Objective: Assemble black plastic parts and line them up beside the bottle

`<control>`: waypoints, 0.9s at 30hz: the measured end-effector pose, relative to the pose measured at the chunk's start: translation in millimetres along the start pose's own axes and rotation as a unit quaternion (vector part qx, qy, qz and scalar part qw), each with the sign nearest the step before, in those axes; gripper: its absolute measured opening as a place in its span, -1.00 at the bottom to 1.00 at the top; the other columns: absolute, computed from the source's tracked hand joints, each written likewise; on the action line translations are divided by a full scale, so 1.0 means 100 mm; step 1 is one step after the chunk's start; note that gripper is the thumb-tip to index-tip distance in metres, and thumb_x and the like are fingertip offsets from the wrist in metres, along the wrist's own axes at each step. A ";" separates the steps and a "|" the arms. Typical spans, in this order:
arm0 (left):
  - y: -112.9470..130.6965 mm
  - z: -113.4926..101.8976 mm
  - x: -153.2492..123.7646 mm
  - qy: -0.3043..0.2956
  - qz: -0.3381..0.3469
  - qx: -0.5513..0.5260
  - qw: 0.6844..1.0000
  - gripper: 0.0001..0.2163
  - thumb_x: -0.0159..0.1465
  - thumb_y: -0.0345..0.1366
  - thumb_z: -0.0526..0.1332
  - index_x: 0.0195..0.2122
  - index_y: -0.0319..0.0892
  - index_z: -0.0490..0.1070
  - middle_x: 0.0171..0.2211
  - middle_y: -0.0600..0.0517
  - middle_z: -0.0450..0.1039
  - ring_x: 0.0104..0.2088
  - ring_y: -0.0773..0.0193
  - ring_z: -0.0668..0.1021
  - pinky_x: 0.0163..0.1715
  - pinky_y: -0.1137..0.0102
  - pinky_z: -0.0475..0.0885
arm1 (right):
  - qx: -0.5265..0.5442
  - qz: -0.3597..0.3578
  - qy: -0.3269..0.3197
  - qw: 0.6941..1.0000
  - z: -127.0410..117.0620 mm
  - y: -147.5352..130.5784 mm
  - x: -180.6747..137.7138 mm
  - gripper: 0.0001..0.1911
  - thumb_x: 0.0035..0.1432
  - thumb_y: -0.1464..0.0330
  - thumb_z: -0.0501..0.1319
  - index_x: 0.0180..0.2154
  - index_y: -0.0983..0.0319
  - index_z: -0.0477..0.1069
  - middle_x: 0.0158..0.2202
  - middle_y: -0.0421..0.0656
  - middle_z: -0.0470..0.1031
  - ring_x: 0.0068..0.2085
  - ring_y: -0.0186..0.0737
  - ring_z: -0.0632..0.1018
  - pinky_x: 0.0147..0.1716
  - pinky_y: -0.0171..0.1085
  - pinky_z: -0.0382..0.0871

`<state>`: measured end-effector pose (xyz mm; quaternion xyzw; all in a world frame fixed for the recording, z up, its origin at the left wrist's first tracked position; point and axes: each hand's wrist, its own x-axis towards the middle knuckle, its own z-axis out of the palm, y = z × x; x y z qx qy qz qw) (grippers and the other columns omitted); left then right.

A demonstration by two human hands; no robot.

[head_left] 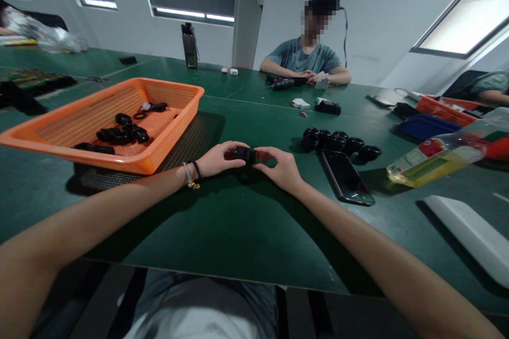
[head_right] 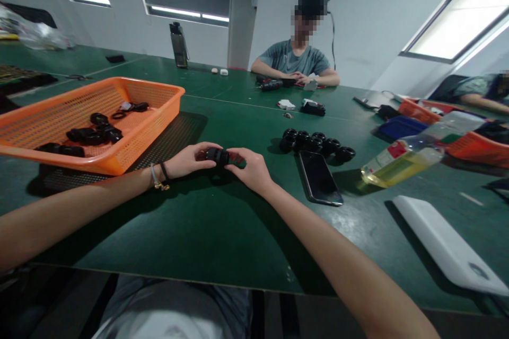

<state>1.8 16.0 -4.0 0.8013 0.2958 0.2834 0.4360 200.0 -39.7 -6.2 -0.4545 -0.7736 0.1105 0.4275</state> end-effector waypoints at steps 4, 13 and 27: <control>0.00 0.00 0.00 -0.002 0.001 -0.002 1.000 -0.57 0.06 -0.19 0.25 -0.04 -0.21 0.32 -0.13 -0.05 0.41 -0.21 0.25 0.48 -0.17 0.32 0.39 | 0.007 0.007 0.000 1.000 0.01 -0.01 0.00 -0.74 -0.06 0.40 0.28 -0.22 0.19 0.45 -0.35 -0.17 0.55 -0.35 -0.24 0.54 -0.31 -0.20 0.47; 0.00 0.00 0.00 0.000 -0.006 -0.016 1.000 -0.55 0.04 -0.18 0.26 -0.05 -0.24 0.32 -0.12 -0.08 0.40 -0.20 0.23 0.48 -0.17 0.31 0.38 | 0.013 0.010 -0.001 1.000 0.01 -0.01 0.00 -0.74 -0.06 0.42 0.29 -0.23 0.23 0.46 -0.36 -0.16 0.56 -0.37 -0.24 0.55 -0.32 -0.22 0.47; 0.02 -0.01 -0.01 -0.001 -0.006 -0.014 1.000 -0.53 0.03 -0.18 0.25 -0.05 -0.28 0.31 -0.14 -0.09 0.39 -0.21 0.23 0.48 -0.15 0.28 0.38 | 0.010 -0.004 0.002 1.000 0.02 0.01 0.00 -0.73 -0.06 0.40 0.30 -0.22 0.22 0.48 -0.40 -0.18 0.55 -0.41 -0.28 0.53 -0.36 -0.26 0.45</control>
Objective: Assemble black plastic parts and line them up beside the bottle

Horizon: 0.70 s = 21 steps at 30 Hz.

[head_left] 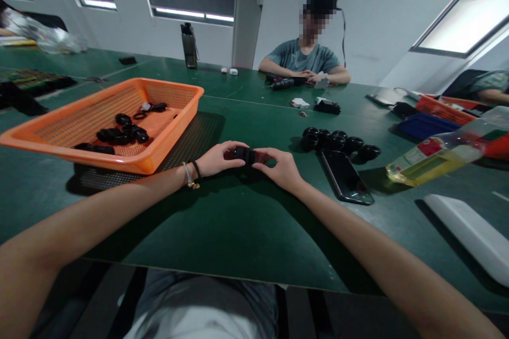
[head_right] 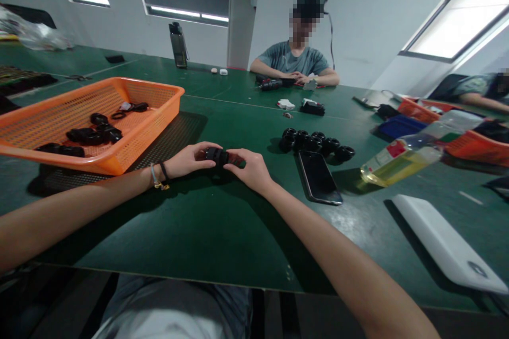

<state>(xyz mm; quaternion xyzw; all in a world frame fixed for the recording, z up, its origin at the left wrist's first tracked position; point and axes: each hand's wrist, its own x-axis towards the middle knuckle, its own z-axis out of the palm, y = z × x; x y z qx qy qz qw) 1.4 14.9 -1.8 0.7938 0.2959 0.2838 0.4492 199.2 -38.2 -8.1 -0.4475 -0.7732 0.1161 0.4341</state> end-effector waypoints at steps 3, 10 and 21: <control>-0.01 0.00 0.00 0.001 0.000 0.000 1.000 -0.54 0.04 -0.19 0.25 -0.05 -0.26 0.31 -0.15 -0.08 0.40 -0.22 0.23 0.48 -0.16 0.29 0.38 | -0.006 -0.017 0.000 1.000 -0.01 0.00 0.00 -0.72 -0.07 0.42 0.29 -0.21 0.23 0.48 -0.39 -0.17 0.54 -0.40 -0.27 0.52 -0.35 -0.25 0.44; -0.01 0.01 0.00 0.000 0.007 0.009 1.000 -0.56 0.05 -0.20 0.25 -0.06 -0.25 0.31 -0.12 -0.09 0.40 -0.21 0.24 0.48 -0.16 0.29 0.38 | -0.010 -0.009 -0.002 1.000 -0.02 0.00 0.00 -0.72 -0.05 0.41 0.28 -0.21 0.22 0.48 -0.37 -0.16 0.54 -0.38 -0.26 0.53 -0.33 -0.23 0.44; 0.00 0.00 0.00 -0.002 0.003 0.004 1.000 -0.55 0.04 -0.19 0.26 -0.05 -0.24 0.32 -0.15 -0.06 0.41 -0.23 0.26 0.49 -0.18 0.33 0.39 | 0.004 0.012 -0.004 1.000 -0.01 -0.01 0.00 -0.74 -0.07 0.41 0.28 -0.23 0.22 0.46 -0.38 -0.18 0.55 -0.38 -0.26 0.53 -0.33 -0.24 0.45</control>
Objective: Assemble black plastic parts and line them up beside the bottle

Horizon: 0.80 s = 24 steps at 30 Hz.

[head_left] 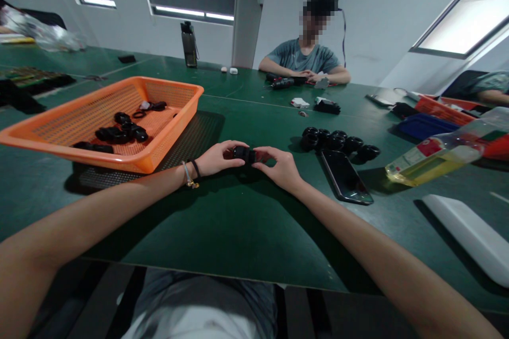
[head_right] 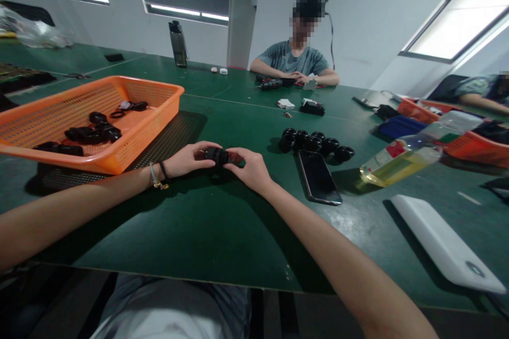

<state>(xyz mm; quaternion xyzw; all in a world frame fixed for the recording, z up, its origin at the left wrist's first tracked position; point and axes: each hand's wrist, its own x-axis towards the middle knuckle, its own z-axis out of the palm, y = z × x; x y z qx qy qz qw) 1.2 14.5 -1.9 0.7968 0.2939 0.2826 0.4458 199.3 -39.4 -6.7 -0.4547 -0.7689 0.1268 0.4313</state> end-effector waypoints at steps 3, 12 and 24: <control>0.01 0.00 0.00 -0.001 -0.003 0.002 1.000 -0.55 0.04 -0.20 0.26 -0.05 -0.25 0.32 -0.15 -0.06 0.41 -0.24 0.27 0.48 -0.19 0.34 0.38 | 0.000 0.001 -0.002 1.000 0.00 0.00 0.00 -0.74 -0.07 0.42 0.29 -0.24 0.23 0.46 -0.39 -0.18 0.55 -0.39 -0.26 0.53 -0.33 -0.24 0.44; 0.02 0.00 0.00 0.000 -0.006 -0.002 1.000 -0.56 0.04 -0.22 0.25 -0.06 -0.26 0.31 -0.14 -0.08 0.40 -0.23 0.27 0.48 -0.18 0.33 0.38 | 0.002 0.005 -0.006 1.000 0.00 -0.01 0.01 -0.75 -0.06 0.42 0.29 -0.24 0.23 0.46 -0.40 -0.19 0.56 -0.40 -0.27 0.54 -0.35 -0.25 0.45; 0.02 0.00 0.00 -0.001 -0.007 0.006 1.000 -0.53 0.03 -0.18 0.26 -0.05 -0.26 0.32 -0.14 -0.07 0.40 -0.24 0.25 0.48 -0.19 0.33 0.38 | -0.005 0.000 -0.009 1.000 0.00 -0.01 0.00 -0.72 -0.06 0.40 0.28 -0.21 0.21 0.46 -0.37 -0.17 0.56 -0.39 -0.26 0.54 -0.32 -0.22 0.45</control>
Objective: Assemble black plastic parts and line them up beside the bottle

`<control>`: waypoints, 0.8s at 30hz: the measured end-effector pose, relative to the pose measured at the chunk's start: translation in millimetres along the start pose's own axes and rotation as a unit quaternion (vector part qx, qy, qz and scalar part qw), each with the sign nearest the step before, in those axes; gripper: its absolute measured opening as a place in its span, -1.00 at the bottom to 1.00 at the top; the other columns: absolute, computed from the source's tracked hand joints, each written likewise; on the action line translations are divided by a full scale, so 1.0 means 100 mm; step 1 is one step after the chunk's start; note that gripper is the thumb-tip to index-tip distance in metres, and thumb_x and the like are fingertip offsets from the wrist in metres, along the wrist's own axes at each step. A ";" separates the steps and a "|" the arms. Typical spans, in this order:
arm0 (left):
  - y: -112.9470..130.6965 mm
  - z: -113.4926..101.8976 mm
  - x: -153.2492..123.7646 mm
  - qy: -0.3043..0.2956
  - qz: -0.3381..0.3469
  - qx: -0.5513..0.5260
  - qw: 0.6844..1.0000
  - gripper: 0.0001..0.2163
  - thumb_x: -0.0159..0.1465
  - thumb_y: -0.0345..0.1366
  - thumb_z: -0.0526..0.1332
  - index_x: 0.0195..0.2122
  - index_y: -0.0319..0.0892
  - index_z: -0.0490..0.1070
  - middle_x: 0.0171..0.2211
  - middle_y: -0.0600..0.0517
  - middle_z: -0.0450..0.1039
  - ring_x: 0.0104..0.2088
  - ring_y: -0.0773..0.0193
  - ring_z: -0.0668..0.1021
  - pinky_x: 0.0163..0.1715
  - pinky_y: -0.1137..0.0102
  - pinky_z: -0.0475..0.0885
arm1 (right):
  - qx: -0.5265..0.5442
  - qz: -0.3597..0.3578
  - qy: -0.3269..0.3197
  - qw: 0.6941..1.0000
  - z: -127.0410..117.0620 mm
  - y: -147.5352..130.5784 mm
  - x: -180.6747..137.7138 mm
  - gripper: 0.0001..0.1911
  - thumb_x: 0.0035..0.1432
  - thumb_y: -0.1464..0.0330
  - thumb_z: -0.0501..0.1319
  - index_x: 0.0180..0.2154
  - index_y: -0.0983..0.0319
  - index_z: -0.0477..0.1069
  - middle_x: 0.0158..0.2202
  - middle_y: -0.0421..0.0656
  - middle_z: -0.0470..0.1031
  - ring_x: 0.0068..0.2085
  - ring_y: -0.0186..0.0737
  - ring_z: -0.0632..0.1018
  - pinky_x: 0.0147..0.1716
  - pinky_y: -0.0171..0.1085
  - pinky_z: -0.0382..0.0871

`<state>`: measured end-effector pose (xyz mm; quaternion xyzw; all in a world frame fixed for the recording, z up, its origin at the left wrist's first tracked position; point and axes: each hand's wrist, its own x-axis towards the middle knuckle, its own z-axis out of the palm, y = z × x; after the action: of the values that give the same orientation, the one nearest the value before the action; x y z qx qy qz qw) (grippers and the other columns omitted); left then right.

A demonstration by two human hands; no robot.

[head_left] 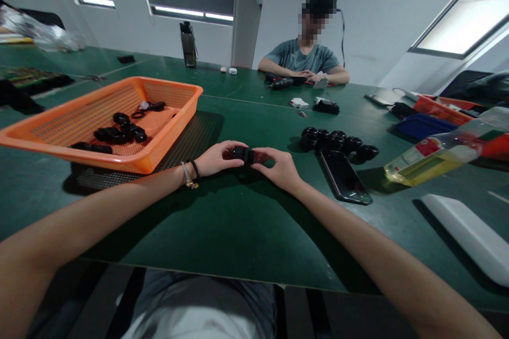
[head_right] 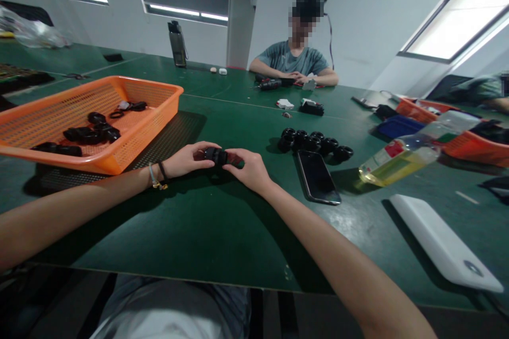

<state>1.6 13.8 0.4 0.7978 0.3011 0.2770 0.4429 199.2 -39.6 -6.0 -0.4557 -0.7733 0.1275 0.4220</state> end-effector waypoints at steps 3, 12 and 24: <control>-0.01 0.00 0.00 0.001 0.003 -0.003 1.000 -0.54 0.03 -0.18 0.26 -0.04 -0.25 0.32 -0.14 -0.06 0.41 -0.23 0.26 0.48 -0.18 0.33 0.38 | -0.011 -0.008 -0.001 1.000 -0.01 0.00 0.00 -0.72 -0.05 0.39 0.28 -0.20 0.19 0.47 -0.37 -0.18 0.54 -0.38 -0.25 0.53 -0.31 -0.20 0.45; -0.03 0.00 0.00 0.003 0.003 0.008 1.000 -0.55 0.05 -0.19 0.26 -0.04 -0.23 0.32 -0.13 -0.07 0.41 -0.24 0.26 0.48 -0.20 0.34 0.38 | 0.000 0.003 0.008 1.000 0.01 0.01 0.00 -0.72 -0.06 0.40 0.28 -0.21 0.20 0.44 -0.36 -0.18 0.54 -0.35 -0.24 0.54 -0.30 -0.20 0.45; -0.02 0.00 0.00 -0.002 0.005 -0.002 1.000 -0.55 0.06 -0.19 0.25 -0.04 -0.24 0.31 -0.13 -0.08 0.41 -0.20 0.24 0.48 -0.16 0.31 0.38 | 0.007 0.008 0.002 1.000 0.00 -0.01 0.00 -0.75 -0.06 0.40 0.29 -0.24 0.22 0.45 -0.37 -0.17 0.55 -0.37 -0.25 0.54 -0.31 -0.22 0.46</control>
<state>0.9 14.3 -1.5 0.7987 0.2958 0.2784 0.4440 198.3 -40.0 -5.2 -0.4595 -0.7678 0.1353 0.4254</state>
